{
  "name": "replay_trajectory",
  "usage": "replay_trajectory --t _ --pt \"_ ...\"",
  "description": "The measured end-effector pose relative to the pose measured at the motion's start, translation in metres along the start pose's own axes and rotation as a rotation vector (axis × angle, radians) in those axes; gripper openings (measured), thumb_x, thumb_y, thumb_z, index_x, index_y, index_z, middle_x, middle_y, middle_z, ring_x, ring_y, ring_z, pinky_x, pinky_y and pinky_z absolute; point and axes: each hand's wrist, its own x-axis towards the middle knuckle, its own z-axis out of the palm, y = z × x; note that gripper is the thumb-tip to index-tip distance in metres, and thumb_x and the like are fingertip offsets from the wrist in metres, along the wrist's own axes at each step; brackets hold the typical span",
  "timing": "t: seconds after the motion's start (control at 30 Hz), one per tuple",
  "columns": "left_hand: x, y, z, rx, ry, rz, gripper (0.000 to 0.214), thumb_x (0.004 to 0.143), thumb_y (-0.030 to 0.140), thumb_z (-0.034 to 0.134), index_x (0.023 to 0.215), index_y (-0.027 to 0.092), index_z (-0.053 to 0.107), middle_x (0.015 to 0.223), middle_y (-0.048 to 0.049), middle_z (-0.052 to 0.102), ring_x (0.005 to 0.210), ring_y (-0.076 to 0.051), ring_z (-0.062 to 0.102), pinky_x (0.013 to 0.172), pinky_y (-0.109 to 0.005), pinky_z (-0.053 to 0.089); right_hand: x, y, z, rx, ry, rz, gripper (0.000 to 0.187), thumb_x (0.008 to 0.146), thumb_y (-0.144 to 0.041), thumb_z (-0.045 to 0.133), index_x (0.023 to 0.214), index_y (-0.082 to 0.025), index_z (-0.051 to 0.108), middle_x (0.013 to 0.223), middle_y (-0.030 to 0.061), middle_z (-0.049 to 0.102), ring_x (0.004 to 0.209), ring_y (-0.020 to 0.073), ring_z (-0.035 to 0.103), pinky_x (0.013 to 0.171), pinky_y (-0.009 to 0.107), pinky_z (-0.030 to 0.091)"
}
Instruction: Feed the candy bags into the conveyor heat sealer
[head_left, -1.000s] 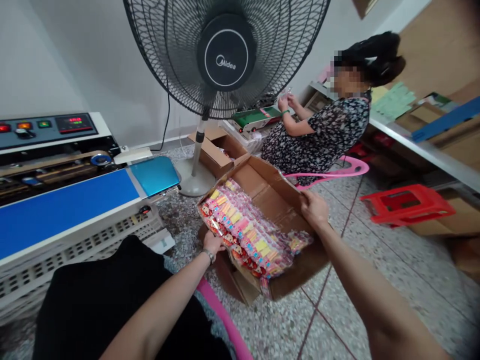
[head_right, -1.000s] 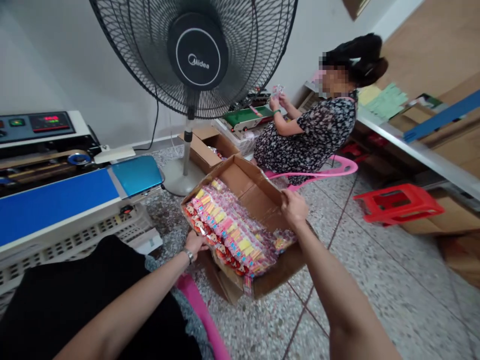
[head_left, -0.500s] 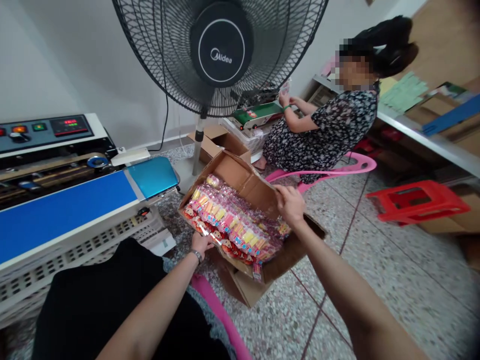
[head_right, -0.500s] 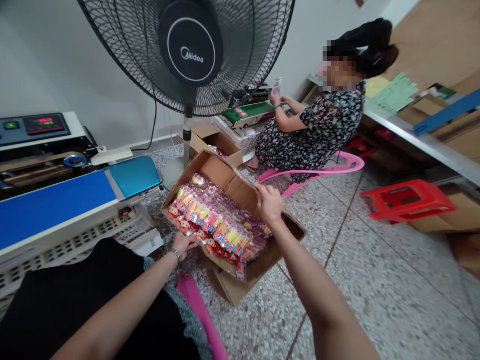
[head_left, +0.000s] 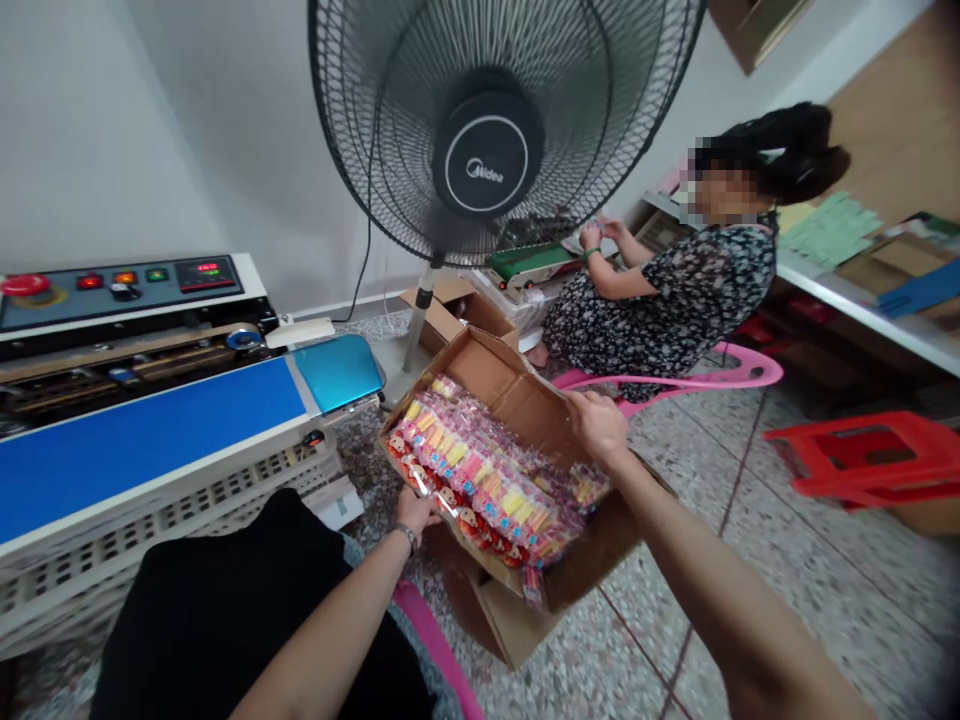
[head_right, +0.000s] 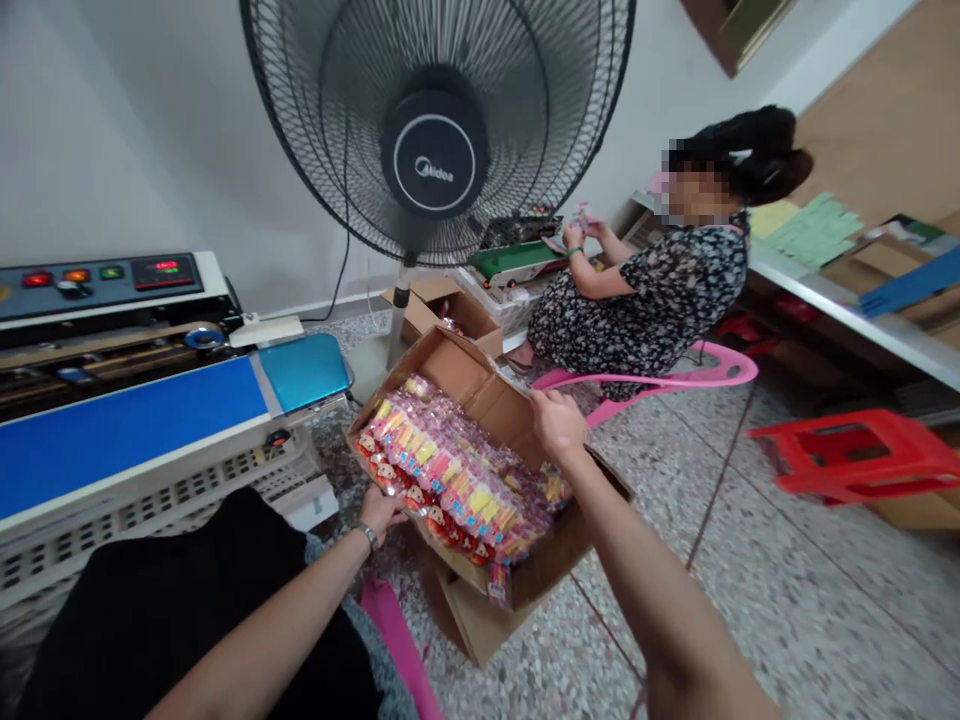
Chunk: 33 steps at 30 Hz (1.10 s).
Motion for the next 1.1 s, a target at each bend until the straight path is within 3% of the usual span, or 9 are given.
replay_trajectory --t 0.13,0.3,0.43,0.57,0.67,0.83,0.97,1.1 --pt "-0.010 0.005 0.003 -0.030 -0.054 0.016 0.022 0.078 0.020 0.059 0.099 0.014 0.054 0.084 -0.0031 0.062 0.064 -0.012 0.060 0.053 -0.025 0.051 -0.015 0.019 -0.031 -0.070 0.034 -0.060 0.029 0.088 -0.029 0.039 0.107 -0.025 0.061 0.097 0.0060 0.063 0.078 0.0185 0.055 0.063 0.026 0.036" --pt "-0.024 0.002 0.015 -0.041 -0.187 0.035 0.038 0.061 0.009 0.069 0.093 0.018 0.053 0.077 -0.0007 0.065 0.064 -0.014 0.063 0.056 -0.026 0.053 -0.044 0.044 -0.061 -0.137 0.019 -0.031 0.028 0.088 -0.032 0.040 0.105 -0.024 0.061 0.091 0.0057 0.064 0.077 0.0192 0.058 0.057 0.025 0.035" --pt "-0.026 -0.014 0.023 -0.004 -0.246 -0.017 0.042 0.058 0.010 0.073 0.094 0.019 0.053 0.080 -0.0013 0.065 0.068 -0.015 0.064 0.060 -0.029 0.053 -0.068 0.049 -0.048 -0.167 -0.042 0.008 0.028 0.088 -0.031 0.040 0.101 -0.023 0.063 0.090 0.0065 0.064 0.074 0.0190 0.059 0.056 0.026 0.035" --pt "-0.021 -0.025 0.019 0.075 -0.269 -0.084 0.031 0.074 0.022 0.063 0.103 0.016 0.053 0.090 -0.0046 0.063 0.072 -0.015 0.061 0.060 -0.031 0.052 -0.085 0.045 -0.019 -0.124 -0.078 0.043 0.027 0.088 -0.027 0.041 0.103 -0.023 0.062 0.092 0.0060 0.065 0.078 0.0183 0.060 0.062 0.025 0.038" --pt "-0.018 -0.027 0.015 0.154 -0.297 -0.114 0.027 0.083 0.027 0.053 0.107 0.014 0.053 0.095 -0.0053 0.060 0.073 -0.014 0.060 0.061 -0.030 0.052 -0.087 0.047 -0.006 -0.077 -0.065 0.055 0.028 0.087 -0.027 0.041 0.106 -0.021 0.061 0.092 0.0071 0.065 0.081 0.0192 0.059 0.066 0.026 0.039" --pt "-0.019 -0.027 0.015 0.284 -0.273 -0.156 0.029 0.083 0.031 0.052 0.107 0.015 0.053 0.096 -0.0057 0.060 0.074 -0.014 0.059 0.062 -0.032 0.051 -0.081 0.057 0.007 0.009 -0.081 0.103 0.030 0.087 -0.026 0.041 0.110 -0.021 0.059 0.096 0.0074 0.066 0.084 0.0191 0.060 0.068 0.026 0.041" --pt "-0.017 -0.026 0.022 0.299 -0.247 -0.126 0.029 0.083 0.031 0.052 0.107 0.015 0.054 0.100 -0.0067 0.059 0.080 -0.016 0.059 0.066 -0.034 0.051 -0.076 0.060 0.012 -0.026 -0.099 0.123 0.029 0.087 -0.027 0.041 0.109 -0.022 0.059 0.096 0.0071 0.068 0.083 0.0207 0.060 0.066 0.028 0.041" --pt "-0.020 -0.024 0.029 0.267 -0.254 -0.084 0.029 0.083 0.031 0.052 0.106 0.015 0.054 0.102 -0.0069 0.059 0.082 -0.017 0.059 0.068 -0.035 0.051 -0.078 0.070 -0.002 -0.058 -0.084 0.102 0.029 0.087 -0.027 0.040 0.108 -0.024 0.060 0.099 0.0055 0.068 0.082 0.0212 0.061 0.064 0.028 0.041"
